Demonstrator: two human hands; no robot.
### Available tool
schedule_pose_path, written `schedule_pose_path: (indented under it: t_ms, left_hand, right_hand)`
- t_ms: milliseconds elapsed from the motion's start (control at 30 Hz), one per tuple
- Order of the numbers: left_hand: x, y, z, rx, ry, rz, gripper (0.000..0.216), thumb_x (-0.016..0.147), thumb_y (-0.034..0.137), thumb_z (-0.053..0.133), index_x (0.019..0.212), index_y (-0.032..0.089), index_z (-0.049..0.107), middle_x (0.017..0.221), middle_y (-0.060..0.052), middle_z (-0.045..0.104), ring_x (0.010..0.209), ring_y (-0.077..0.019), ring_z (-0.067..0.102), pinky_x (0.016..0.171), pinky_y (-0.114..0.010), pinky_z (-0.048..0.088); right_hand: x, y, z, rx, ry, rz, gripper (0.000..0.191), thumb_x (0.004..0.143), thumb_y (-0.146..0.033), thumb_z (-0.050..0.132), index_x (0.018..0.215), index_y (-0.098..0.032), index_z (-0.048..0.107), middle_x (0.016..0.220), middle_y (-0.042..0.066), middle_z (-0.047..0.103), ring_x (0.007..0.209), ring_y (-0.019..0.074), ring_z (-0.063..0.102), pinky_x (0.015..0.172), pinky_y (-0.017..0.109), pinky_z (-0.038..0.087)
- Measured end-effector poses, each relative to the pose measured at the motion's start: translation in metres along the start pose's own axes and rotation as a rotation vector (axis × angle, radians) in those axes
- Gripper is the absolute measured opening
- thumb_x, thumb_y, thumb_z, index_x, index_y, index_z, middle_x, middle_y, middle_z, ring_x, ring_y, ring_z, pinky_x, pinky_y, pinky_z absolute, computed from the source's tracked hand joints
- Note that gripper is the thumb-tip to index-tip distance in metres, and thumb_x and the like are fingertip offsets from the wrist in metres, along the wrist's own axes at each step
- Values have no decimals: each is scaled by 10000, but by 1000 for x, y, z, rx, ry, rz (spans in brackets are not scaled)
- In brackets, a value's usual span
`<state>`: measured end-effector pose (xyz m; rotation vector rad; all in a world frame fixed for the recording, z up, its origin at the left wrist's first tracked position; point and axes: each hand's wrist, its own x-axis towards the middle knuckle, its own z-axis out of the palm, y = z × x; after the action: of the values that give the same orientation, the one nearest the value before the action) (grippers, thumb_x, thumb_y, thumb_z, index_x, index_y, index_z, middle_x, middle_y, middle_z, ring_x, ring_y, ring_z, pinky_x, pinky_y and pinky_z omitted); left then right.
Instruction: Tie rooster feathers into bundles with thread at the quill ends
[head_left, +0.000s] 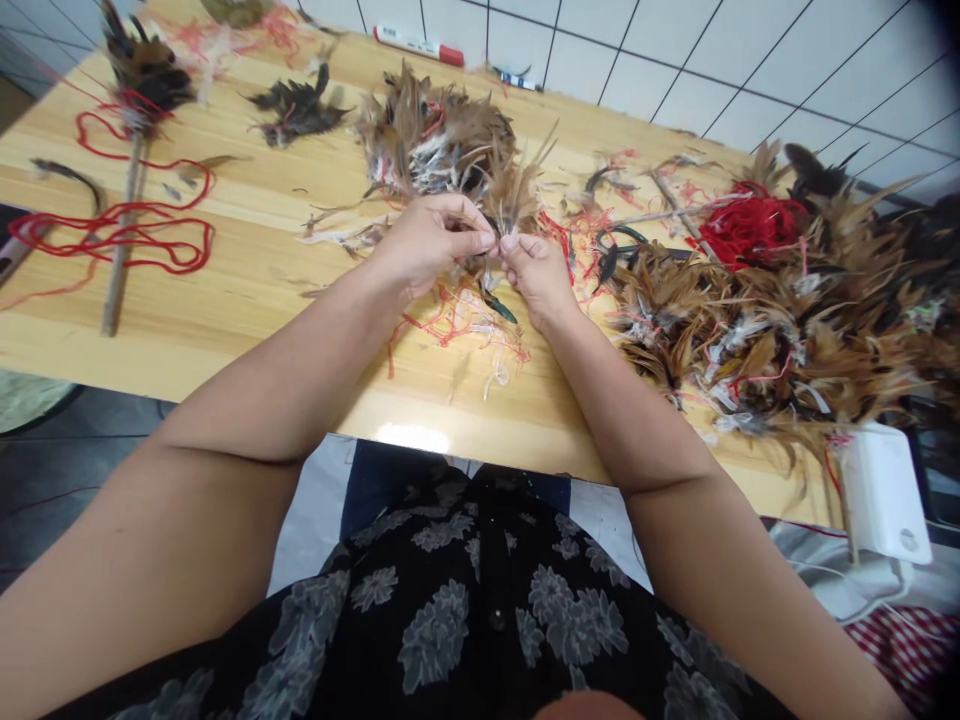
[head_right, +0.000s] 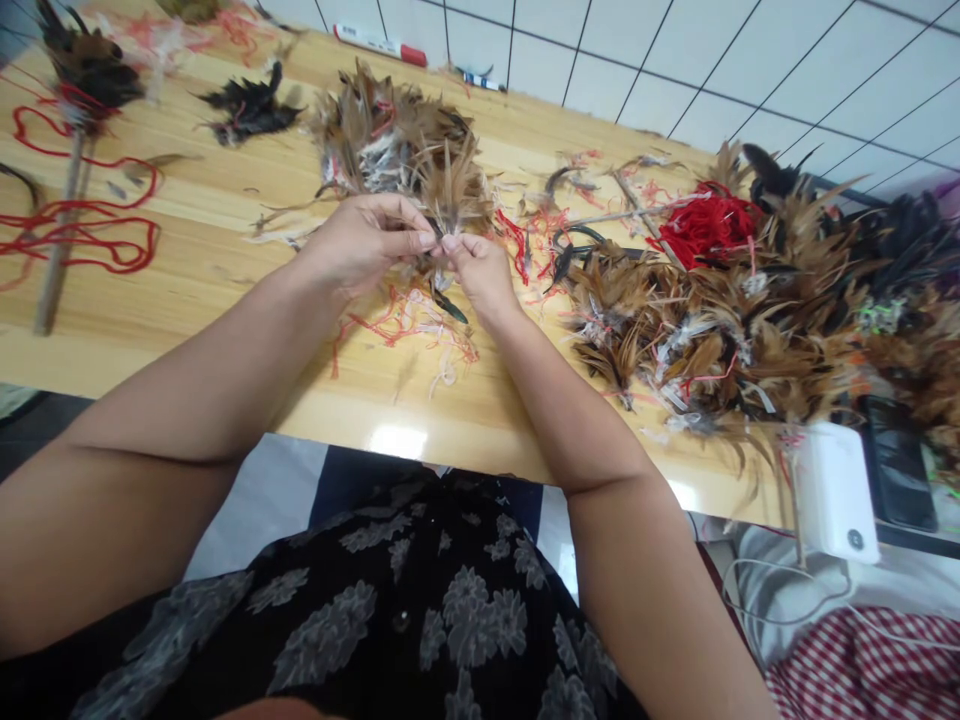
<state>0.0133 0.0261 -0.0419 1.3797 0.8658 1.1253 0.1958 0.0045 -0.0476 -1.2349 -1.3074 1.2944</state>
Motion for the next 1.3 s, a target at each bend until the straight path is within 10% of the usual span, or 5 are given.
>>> schedule_pose_path:
  t_ms: [1300]
  left_hand:
    - [-1,9,10,169,101,-44,309,900,82,927,764,212,682,685,13,707,647,-157,614,677,-340,456]
  right_hand:
    - [10,19,-5,41,-138,-113,541,1031,-627,891,802,-216,625,719,-53,539,736,111,489,745,247,445]
